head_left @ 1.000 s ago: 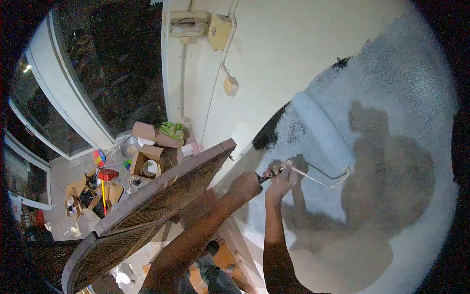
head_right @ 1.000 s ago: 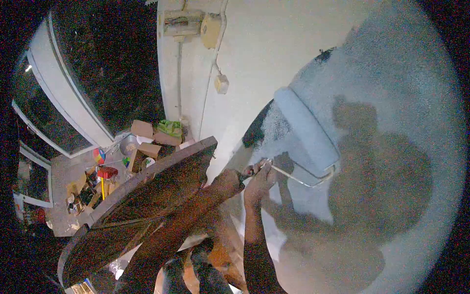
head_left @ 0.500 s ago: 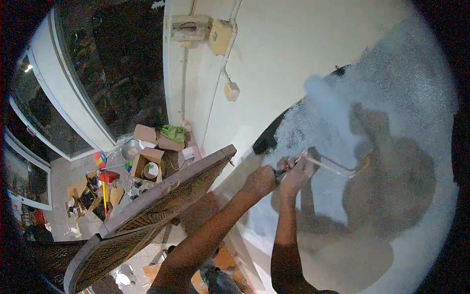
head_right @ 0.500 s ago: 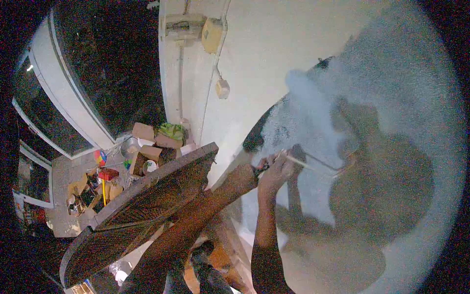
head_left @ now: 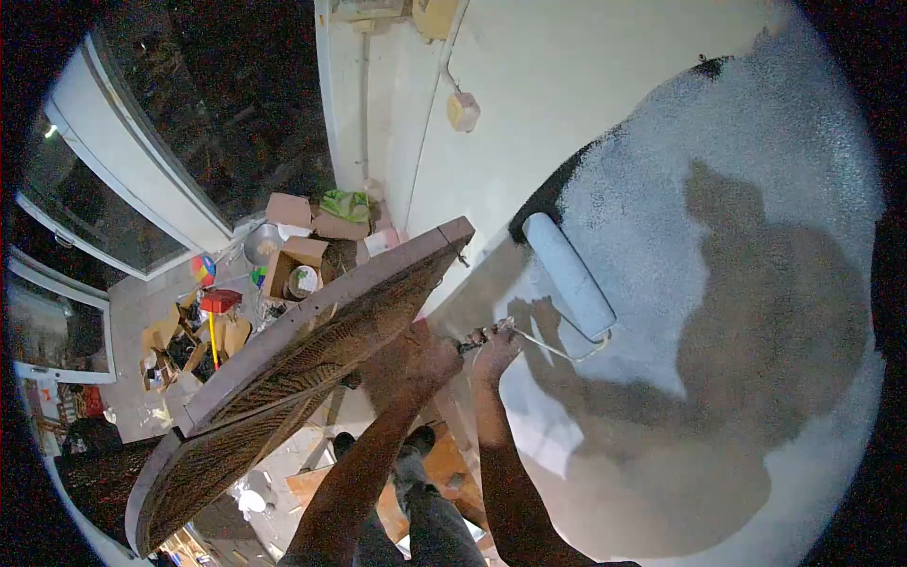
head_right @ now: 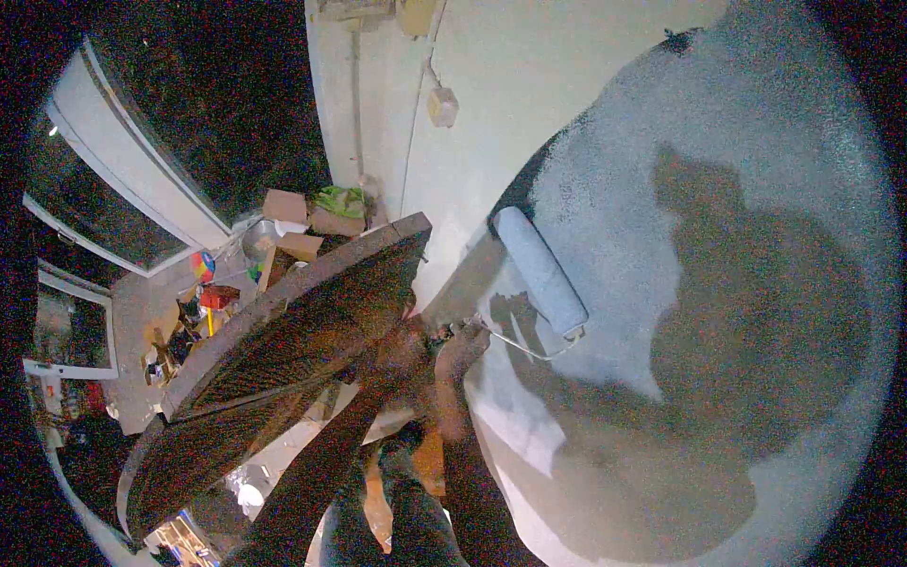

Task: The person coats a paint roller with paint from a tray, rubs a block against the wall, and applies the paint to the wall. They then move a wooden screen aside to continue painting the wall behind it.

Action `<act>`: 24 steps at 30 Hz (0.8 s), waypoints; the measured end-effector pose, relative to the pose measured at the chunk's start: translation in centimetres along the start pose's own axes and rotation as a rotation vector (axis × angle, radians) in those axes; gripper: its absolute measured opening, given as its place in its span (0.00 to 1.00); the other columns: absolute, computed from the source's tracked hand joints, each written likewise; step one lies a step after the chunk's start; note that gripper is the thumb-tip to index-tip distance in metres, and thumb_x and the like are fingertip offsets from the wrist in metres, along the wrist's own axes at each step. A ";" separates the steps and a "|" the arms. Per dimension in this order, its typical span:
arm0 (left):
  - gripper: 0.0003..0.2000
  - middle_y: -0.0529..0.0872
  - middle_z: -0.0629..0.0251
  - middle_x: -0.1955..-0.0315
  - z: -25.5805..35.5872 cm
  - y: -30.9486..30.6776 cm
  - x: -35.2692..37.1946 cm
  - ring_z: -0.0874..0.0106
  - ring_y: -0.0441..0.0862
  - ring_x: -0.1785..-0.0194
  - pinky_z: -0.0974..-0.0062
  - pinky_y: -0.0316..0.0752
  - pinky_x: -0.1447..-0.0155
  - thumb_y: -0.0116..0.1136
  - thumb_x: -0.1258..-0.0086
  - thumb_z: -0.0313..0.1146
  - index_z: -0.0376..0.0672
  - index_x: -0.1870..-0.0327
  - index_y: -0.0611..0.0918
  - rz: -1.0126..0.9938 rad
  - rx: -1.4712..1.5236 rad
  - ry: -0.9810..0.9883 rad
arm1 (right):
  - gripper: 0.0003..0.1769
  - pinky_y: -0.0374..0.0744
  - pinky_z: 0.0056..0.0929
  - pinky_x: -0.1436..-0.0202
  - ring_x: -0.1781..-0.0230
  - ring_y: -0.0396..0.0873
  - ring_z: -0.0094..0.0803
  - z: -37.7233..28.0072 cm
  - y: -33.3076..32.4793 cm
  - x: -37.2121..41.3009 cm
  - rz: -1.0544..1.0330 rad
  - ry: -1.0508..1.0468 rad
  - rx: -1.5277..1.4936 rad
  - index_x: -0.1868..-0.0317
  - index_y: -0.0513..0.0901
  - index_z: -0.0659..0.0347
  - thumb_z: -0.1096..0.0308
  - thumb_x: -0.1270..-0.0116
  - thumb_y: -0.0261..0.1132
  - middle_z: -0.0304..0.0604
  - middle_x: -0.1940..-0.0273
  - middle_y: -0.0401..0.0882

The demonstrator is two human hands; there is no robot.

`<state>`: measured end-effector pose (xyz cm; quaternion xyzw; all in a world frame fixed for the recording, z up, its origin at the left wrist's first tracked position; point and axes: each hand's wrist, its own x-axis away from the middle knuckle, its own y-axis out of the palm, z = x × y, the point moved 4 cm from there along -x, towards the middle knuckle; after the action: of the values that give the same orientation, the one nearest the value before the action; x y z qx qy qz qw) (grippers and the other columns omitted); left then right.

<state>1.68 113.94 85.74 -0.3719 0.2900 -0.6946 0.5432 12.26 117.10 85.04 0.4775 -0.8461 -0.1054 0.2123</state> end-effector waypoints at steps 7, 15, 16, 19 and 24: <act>0.08 0.80 0.50 0.71 2.5 -7.6 -0.6 0.56 0.80 0.65 0.58 0.73 0.58 0.50 0.46 0.31 0.39 0.71 0.80 0.019 -0.009 0.001 | 0.14 0.64 0.28 0.81 0.86 0.60 0.27 -7.4 5.9 2.0 -0.060 0.023 -0.289 0.72 0.65 0.54 0.55 0.35 0.53 0.34 0.84 0.59; 0.09 0.79 0.46 0.72 8.6 -5.2 -3.3 0.53 0.79 0.65 0.58 0.74 0.60 0.51 0.46 0.32 0.35 0.71 0.78 -0.171 0.338 0.039 | 0.15 0.65 0.26 0.83 0.88 0.62 0.26 -13.8 4.9 0.9 -0.030 -0.176 0.084 0.72 0.64 0.55 0.54 0.34 0.51 0.35 0.85 0.60; 0.09 0.79 0.46 0.72 8.1 -3.3 -3.3 0.53 0.79 0.65 0.58 0.74 0.60 0.52 0.47 0.33 0.35 0.71 0.78 -0.196 0.341 0.035 | 0.16 0.65 0.25 0.84 0.88 0.62 0.26 -12.4 3.4 0.5 -0.008 -0.195 0.138 0.72 0.64 0.55 0.54 0.34 0.50 0.35 0.85 0.60; 0.10 0.79 0.46 0.74 4.6 5.4 -2.8 0.54 0.79 0.65 0.59 0.74 0.60 0.56 0.51 0.33 0.35 0.72 0.78 -0.269 0.351 0.028 | 0.16 0.65 0.26 0.84 0.88 0.61 0.27 -6.4 -1.9 -0.9 0.003 -0.164 0.184 0.74 0.64 0.56 0.54 0.33 0.50 0.35 0.85 0.60; 0.10 0.80 0.48 0.75 0.1 6.4 -0.6 0.53 0.79 0.66 0.60 0.73 0.58 0.56 0.52 0.33 0.36 0.72 0.78 -0.275 0.284 -0.068 | 0.10 0.64 0.24 0.85 0.85 0.63 0.24 -0.4 -3.2 0.9 0.015 0.003 -0.107 0.70 0.65 0.57 0.63 0.33 0.50 0.35 0.80 0.62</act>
<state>5.30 112.94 80.57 -0.3507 0.1171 -0.7833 0.4997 14.50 114.66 84.37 0.4592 -0.8425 -0.1481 0.2394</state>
